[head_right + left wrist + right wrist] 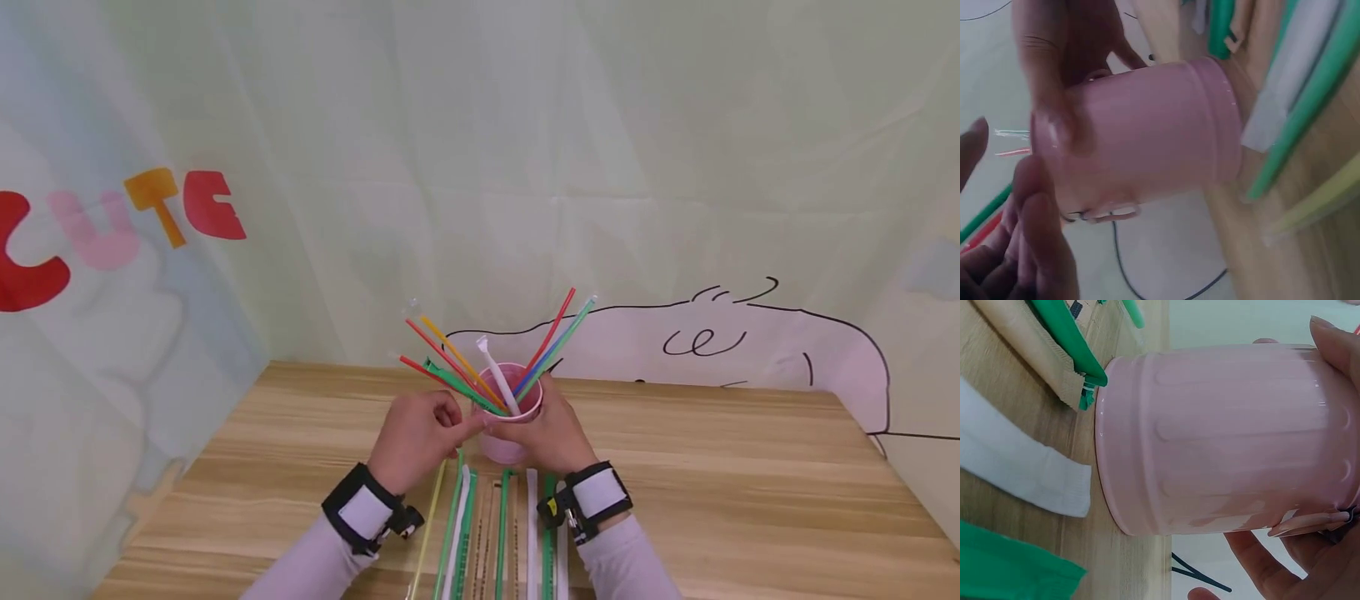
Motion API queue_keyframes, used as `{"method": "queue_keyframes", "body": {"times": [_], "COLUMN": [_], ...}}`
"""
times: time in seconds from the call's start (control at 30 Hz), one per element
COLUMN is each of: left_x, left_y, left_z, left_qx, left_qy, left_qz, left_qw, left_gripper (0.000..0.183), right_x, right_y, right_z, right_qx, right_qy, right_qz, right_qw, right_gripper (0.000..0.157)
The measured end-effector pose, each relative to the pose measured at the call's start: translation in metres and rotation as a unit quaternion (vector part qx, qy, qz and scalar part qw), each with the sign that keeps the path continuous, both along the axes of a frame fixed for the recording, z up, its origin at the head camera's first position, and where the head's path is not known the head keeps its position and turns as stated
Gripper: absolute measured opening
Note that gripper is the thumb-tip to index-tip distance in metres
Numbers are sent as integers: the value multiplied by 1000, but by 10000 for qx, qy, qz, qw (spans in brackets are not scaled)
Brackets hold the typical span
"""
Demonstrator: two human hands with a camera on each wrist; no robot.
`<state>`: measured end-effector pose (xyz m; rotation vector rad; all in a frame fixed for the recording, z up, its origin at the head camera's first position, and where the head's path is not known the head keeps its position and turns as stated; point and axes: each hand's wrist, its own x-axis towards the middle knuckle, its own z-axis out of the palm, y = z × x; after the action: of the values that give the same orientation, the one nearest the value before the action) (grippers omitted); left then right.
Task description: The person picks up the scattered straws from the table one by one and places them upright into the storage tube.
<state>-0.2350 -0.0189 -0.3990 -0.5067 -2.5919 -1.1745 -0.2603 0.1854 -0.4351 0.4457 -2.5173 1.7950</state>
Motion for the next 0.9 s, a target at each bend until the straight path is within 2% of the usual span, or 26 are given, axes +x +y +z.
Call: {"method": "queue_keyframes", "body": {"times": [0.1,0.17,0.27,0.37,0.5,0.6,0.7,0.9], "left_x": [-7,-13,-22,-32,-43,-48,-50,-52], "left_y": [-1,-1,2,6,11,16,19,25], "left_z": [-9,-15,-23,-29,-37,-41,-44,-47], "left_qx": [-137,-41,233,521,858,1001,1145,1393], "left_qy": [-270,-491,-794,-1011,-1116,-1048,-1017,-1221], "left_qz": [-29,-114,-361,-808,-1553,-1858,-1936,-1806], "left_qw": [9995,9987,9959,9902,9778,9718,9690,9660], "left_gripper": [51,63,88,102,101,95,90,82], "right_x": [-1,-2,-2,-1,-2,-4,-5,-8], "right_y": [1,2,3,3,4,4,3,3], "right_z": [-1,-1,-2,-1,-3,-6,-8,-10], "right_qx": [47,42,79,132,32,41,160,317], "right_qy": [80,137,214,207,169,210,258,376], "right_qz": [29,47,50,16,20,-27,-147,-291], "right_qw": [10000,9999,9997,9997,9998,9998,9994,9984], "right_gripper": [81,82,84,85,85,85,86,84]}}
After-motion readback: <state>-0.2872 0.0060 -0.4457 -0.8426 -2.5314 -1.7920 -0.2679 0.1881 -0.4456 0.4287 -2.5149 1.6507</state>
